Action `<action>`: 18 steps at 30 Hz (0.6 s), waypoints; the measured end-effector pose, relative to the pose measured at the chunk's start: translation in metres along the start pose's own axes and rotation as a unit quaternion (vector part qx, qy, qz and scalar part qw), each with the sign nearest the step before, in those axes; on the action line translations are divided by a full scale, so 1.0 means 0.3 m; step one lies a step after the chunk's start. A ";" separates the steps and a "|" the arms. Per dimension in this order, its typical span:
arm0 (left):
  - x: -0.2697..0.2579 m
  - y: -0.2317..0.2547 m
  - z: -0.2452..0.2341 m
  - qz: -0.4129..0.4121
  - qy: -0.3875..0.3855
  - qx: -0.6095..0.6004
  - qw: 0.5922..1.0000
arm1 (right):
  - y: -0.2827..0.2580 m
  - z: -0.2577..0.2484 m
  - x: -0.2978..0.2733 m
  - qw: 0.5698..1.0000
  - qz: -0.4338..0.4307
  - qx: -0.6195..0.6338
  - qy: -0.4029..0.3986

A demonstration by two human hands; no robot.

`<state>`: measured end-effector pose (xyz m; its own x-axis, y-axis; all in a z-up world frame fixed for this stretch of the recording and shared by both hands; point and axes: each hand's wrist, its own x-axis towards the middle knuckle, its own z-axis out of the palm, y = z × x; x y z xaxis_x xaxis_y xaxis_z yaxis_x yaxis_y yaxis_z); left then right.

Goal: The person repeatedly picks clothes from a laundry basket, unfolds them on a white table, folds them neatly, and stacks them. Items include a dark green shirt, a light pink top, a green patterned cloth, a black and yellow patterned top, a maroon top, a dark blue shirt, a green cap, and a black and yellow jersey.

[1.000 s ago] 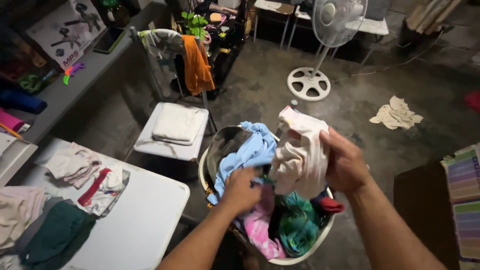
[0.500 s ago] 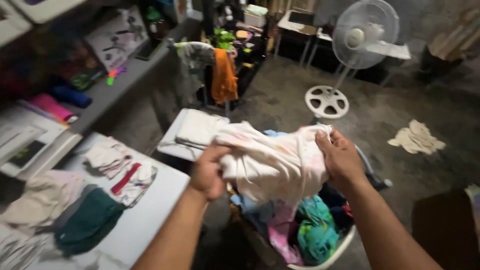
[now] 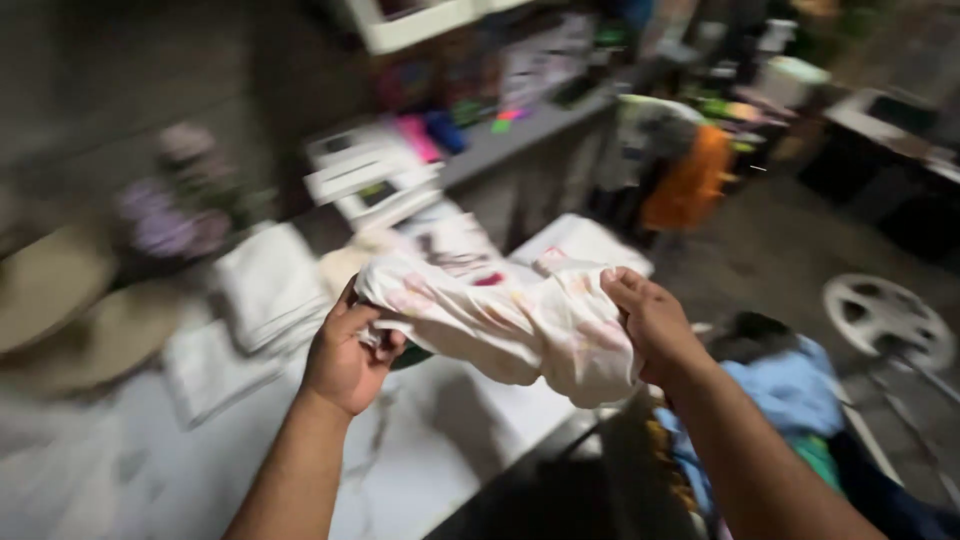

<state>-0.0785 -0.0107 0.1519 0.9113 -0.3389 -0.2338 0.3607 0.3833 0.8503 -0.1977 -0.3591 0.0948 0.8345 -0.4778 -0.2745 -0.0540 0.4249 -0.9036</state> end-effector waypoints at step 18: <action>-0.205 -0.086 -0.987 0.040 0.374 0.166 0.912 | 0.813 0.771 0.101 0.820 -0.176 -0.482 -0.253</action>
<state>-0.0851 0.2547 0.0046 0.8577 0.4064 -0.3149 0.3199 0.0575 0.9457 -0.0589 -0.0920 -0.0578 0.9990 0.0436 0.0105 0.0343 -0.5921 -0.8051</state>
